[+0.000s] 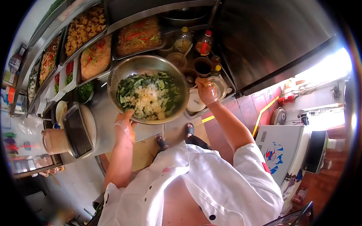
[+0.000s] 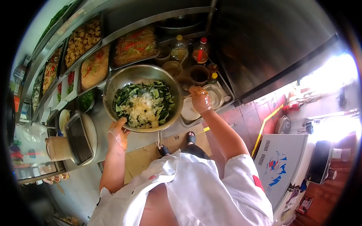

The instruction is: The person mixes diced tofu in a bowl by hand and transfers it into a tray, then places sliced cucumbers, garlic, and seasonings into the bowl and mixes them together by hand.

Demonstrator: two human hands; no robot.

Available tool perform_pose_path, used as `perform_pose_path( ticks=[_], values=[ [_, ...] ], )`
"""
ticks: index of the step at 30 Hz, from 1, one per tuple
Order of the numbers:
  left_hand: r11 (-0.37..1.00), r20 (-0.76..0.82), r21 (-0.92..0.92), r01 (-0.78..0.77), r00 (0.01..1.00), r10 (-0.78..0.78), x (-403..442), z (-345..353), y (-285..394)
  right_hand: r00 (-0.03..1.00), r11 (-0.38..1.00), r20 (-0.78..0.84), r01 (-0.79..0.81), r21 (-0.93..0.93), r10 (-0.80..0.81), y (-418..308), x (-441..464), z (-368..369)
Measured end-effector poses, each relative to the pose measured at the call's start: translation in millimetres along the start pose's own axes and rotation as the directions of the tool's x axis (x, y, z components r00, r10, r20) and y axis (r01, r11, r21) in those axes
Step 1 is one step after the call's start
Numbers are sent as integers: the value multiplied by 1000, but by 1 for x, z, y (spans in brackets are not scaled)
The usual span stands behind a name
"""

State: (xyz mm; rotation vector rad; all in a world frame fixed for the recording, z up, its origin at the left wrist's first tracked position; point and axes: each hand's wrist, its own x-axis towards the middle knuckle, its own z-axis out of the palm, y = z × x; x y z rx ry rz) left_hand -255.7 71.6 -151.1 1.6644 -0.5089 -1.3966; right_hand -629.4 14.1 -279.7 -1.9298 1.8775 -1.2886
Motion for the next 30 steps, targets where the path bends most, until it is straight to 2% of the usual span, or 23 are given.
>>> perform_pose_path(
  ticks=[3,5,6,7,9,10,12,13,15,16,17,19,21,22,23,25,28,29,30],
  values=[
    [1000,-20,1,22,1000,-22,1,1,0,995,992,-19,-100,-74,99,14,-4,13],
    [999,-44,-8,35,998,-35,-2,3,4,943,943,-20,-332,6,332,19,3,14],
    [999,-45,-9,35,998,-36,-4,4,5,943,943,-19,-331,6,332,31,6,17],
    [999,-37,-24,33,999,-33,-6,6,6,943,933,12,-327,-148,332,44,9,19],
    [998,-31,-44,33,999,-34,-10,7,7,942,903,48,-304,-302,333,66,13,15],
    [998,-11,-59,26,1000,-27,-11,6,7,956,923,70,-253,-288,284,60,20,4],
    [997,10,-81,19,1000,-18,-8,3,4,969,876,187,-54,-478,162,40,36,-18],
    [997,15,-81,17,1000,-16,-4,0,1,969,877,190,-49,-479,157,45,39,-17],
    [996,18,-84,16,1000,-15,-1,-3,-2,971,745,187,16,-667,147,51,47,-18],
    [997,24,-82,9,1000,-7,-1,-3,-2,972,744,188,19,-667,143,49,49,-19],
    [997,30,-80,2,1000,1,0,-3,-2,964,802,159,-81,-591,215,48,52,-22],
    [996,30,-86,-4,1000,7,2,-5,-7,947,845,145,-179,-504,287,37,58,-31],
    [996,31,-93,-12,999,15,2,-7,-7,975,821,216,81,-564,52,27,63,-39],
    [997,27,-72,-11,1000,13,0,-5,-4,975,822,219,87,-562,47,23,66,-39],
    [999,22,-51,-10,1000,11,-2,-4,-2,963,894,181,-104,-436,201,20,68,-39],
    [999,27,-52,-14,1000,15,-1,-4,-3,920,912,177,-290,-289,349,16,68,-36],
    [999,25,-30,-15,1000,16,-4,-3,-1,974,981,145,-158,-114,174,-7,63,-33],
    [1000,30,-10,-14,999,14,-5,-2,1,959,896,267,38,-443,91,-44,65,-40],
    [1000,28,0,-2,1000,2,-8,0,6,916,681,399,261,-684,50,-72,63,-41]
  ],
)
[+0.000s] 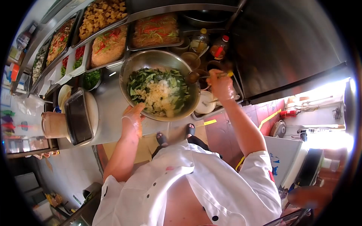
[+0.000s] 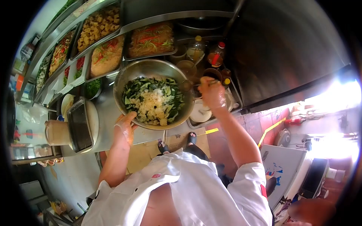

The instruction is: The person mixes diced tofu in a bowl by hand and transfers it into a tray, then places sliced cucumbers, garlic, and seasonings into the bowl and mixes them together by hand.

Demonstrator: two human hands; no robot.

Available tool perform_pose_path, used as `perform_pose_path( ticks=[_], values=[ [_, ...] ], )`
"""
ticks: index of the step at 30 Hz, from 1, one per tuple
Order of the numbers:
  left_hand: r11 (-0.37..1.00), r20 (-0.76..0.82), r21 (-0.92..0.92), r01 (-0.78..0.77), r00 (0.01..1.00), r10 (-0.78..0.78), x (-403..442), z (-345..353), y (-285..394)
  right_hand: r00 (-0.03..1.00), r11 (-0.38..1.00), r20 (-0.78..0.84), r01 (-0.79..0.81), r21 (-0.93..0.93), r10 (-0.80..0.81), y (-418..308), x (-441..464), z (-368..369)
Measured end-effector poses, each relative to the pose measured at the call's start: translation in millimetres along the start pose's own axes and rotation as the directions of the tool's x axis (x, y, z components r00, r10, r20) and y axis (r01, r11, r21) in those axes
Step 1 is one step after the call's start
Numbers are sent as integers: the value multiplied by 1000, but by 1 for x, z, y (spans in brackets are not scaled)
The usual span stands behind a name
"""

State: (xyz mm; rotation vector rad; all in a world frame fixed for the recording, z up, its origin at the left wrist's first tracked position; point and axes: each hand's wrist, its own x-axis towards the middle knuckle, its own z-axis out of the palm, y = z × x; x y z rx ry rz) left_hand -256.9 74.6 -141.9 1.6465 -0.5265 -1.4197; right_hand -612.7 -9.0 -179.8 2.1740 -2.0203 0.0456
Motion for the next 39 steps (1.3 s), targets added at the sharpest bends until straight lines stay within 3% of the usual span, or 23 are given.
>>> perform_pose_path(
  ticks=[1,2,3,4,6,9,10,11,13,15,16,17,18,20,21,23,31,33,34,36,39],
  values=[
    [1000,-11,-1,-3,1000,3,-1,1,2,1000,1000,-2,9,8,-9,-17,-4,-4],
    [1000,-7,-24,-1,1000,1,-2,2,2,970,936,-200,196,294,-141,-33,-8,-7],
    [999,-2,-48,2,1000,-2,-3,4,3,888,760,-416,406,507,-197,-46,-14,-11],
    [998,-12,-60,3,1000,-4,-7,6,6,887,756,-417,410,510,-200,-57,-18,-23],
    [999,0,-54,-3,1000,3,-10,6,8,845,415,-509,527,742,-163,-72,-28,-48],
    [997,22,-76,0,1000,2,-3,3,3,752,499,-641,619,607,-154,-83,-49,-24],
    [995,32,-95,9,999,-6,-1,2,1,827,452,-548,538,712,-121,-89,-56,-35],
    [995,31,-96,8,1000,-5,-2,2,2,826,452,-550,540,710,-123,-87,-61,-31],
    [997,30,-75,-2,1000,4,-4,3,2,941,412,-339,306,858,5,-76,-70,-15],
    [999,23,-50,0,1000,2,-2,3,1,957,387,-215,126,913,195,-59,-67,-10],
    [1000,15,-22,0,1000,1,-1,1,1,915,163,-16,-55,985,403,-52,-57,-17],
    [1000,33,-12,1,999,-1,0,1,0,808,-98,209,-186,978,551,-42,-48,-21],
    [1000,10,-12,-7,1000,7,0,1,-1,794,-97,207,-186,978,572,-31,-45,-14],
    [1000,1,-7,-1,1000,1,-4,4,3,858,209,30,-159,965,512,-12,-42,14],
    [1000,19,5,1,1000,-1,-4,5,5,847,209,31,-166,964,530,-5,-41,26],
    [999,-2,-32,22,1000,-22,-4,6,6,910,581,-304,90,809,282,6,-42,46],
    [999,-45,-37,35,998,-37,7,-1,-5,904,669,-329,68,741,272,11,-40,100],
    [999,-27,-33,41,999,-42,5,-1,-3,941,699,-142,-122,705,308,15,-40,112],
    [999,-28,-35,40,999,-41,4,0,-1,941,699,-144,-120,705,306,21,-37,122],
    [999,-25,-20,35,999,-36,0,2,2,938,943,-298,-75,325,178,33,-30,129],
    [999,11,-38,3,1000,-2,3,-2,-4,959,970,-259,-49,238,112,45,-24,108]
  ],
)
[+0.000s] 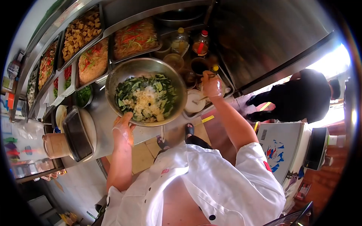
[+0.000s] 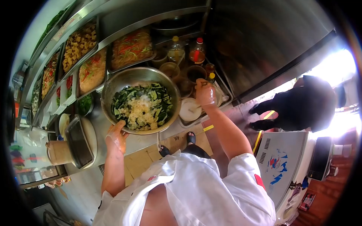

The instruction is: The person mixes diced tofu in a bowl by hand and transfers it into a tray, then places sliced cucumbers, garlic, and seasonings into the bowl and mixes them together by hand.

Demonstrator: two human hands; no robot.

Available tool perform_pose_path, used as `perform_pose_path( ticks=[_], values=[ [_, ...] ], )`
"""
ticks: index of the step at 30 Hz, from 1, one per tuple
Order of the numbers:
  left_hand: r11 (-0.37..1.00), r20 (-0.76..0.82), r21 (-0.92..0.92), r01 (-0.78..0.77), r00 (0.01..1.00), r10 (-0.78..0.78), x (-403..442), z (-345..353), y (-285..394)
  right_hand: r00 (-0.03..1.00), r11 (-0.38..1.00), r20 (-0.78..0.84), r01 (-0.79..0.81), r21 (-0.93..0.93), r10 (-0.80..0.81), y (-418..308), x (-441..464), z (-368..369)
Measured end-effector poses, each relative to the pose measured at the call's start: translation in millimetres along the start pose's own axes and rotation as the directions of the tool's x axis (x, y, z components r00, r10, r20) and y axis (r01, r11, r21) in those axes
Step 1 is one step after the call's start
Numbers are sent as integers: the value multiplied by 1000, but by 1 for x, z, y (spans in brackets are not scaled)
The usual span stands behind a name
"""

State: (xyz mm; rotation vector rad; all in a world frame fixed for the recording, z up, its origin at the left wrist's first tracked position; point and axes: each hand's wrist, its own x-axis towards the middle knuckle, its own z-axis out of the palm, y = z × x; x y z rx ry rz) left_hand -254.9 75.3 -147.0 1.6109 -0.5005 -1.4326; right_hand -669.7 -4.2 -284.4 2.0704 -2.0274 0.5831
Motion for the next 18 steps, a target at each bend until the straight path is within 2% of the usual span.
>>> perform_pose_path(
  ticks=[1,6,8,10,12,13,14,17,18],
  values=[
    [1000,-7,-6,-1,1000,1,-1,-1,0,999,999,20,31,-31,-31,-11,12,-33],
    [1000,4,-2,-11,1000,11,-2,0,1,998,994,55,-23,-105,29,-10,33,-49],
    [1000,-1,6,-15,1000,15,-3,1,2,994,995,-64,93,-20,-94,-1,35,-40],
    [1000,-9,15,-18,1000,18,-3,1,2,990,928,55,-142,343,131,-13,40,-48],
    [1000,24,20,-16,1000,16,-4,1,2,973,982,-143,188,28,-183,-25,39,-66],
    [1000,28,24,-20,999,19,-5,3,3,999,960,-22,33,279,-28,-36,35,-61],
    [1000,10,23,-16,1000,16,-6,3,3,987,863,101,-161,480,129,-48,31,-56],
    [1000,-1,12,-22,1000,22,-6,3,4,999,776,31,10,631,-37,-91,25,-68],
    [1000,-8,14,-23,1000,23,-5,2,4,962,727,-126,266,633,-241,-104,28,-80]
  ],
)
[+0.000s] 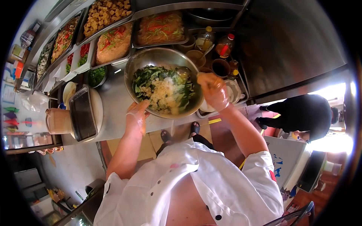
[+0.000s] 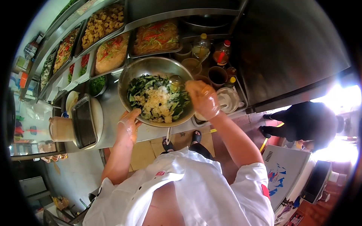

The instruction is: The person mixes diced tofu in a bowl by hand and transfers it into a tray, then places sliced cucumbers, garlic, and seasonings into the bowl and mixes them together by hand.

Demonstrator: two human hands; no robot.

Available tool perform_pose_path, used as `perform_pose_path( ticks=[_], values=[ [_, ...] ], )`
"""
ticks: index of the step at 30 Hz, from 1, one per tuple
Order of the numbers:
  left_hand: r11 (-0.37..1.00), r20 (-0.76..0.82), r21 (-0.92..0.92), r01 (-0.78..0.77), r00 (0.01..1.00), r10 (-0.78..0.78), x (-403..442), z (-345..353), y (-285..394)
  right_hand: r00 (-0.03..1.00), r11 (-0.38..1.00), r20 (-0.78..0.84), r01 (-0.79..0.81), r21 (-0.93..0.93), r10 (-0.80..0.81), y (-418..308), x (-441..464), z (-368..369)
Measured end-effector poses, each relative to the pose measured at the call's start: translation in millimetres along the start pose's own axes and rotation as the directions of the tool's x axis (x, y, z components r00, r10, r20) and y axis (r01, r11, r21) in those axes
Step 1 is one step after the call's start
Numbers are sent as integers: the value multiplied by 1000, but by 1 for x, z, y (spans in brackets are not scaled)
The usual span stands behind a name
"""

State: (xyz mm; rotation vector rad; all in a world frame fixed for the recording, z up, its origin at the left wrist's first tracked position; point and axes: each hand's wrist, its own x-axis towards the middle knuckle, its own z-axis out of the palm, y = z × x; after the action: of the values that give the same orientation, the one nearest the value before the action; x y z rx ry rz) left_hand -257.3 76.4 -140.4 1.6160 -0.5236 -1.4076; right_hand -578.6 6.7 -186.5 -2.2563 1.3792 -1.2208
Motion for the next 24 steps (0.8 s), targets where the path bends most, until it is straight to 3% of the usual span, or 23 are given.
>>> perform_pose_path(
  ticks=[1,4,5,8,12,14,20,24],
  values=[
    [1000,11,8,4,1000,-4,0,-1,0,966,966,6,259,17,-259,-15,7,-2],
    [1000,9,-5,14,1000,-14,-3,4,4,932,931,-47,363,46,-361,-50,11,-6],
    [1000,-4,-24,20,1000,-20,-4,5,5,967,954,-15,255,159,-256,-60,10,-8],
    [1000,16,9,11,1000,-11,2,-2,-1,935,917,-93,354,185,-342,-66,11,-5],
    [999,17,42,7,1000,-8,3,-2,-2,939,927,-102,340,156,-327,-76,20,-19],
    [1000,19,18,-11,1000,11,2,-1,-2,961,951,22,270,149,-276,-74,21,-24],
    [1000,35,20,22,999,-23,-2,2,4,951,932,-90,309,191,-297,-66,19,-7],
    [999,28,19,28,999,-29,-5,5,7,956,941,-83,291,171,-281,-68,18,-8]
  ],
)
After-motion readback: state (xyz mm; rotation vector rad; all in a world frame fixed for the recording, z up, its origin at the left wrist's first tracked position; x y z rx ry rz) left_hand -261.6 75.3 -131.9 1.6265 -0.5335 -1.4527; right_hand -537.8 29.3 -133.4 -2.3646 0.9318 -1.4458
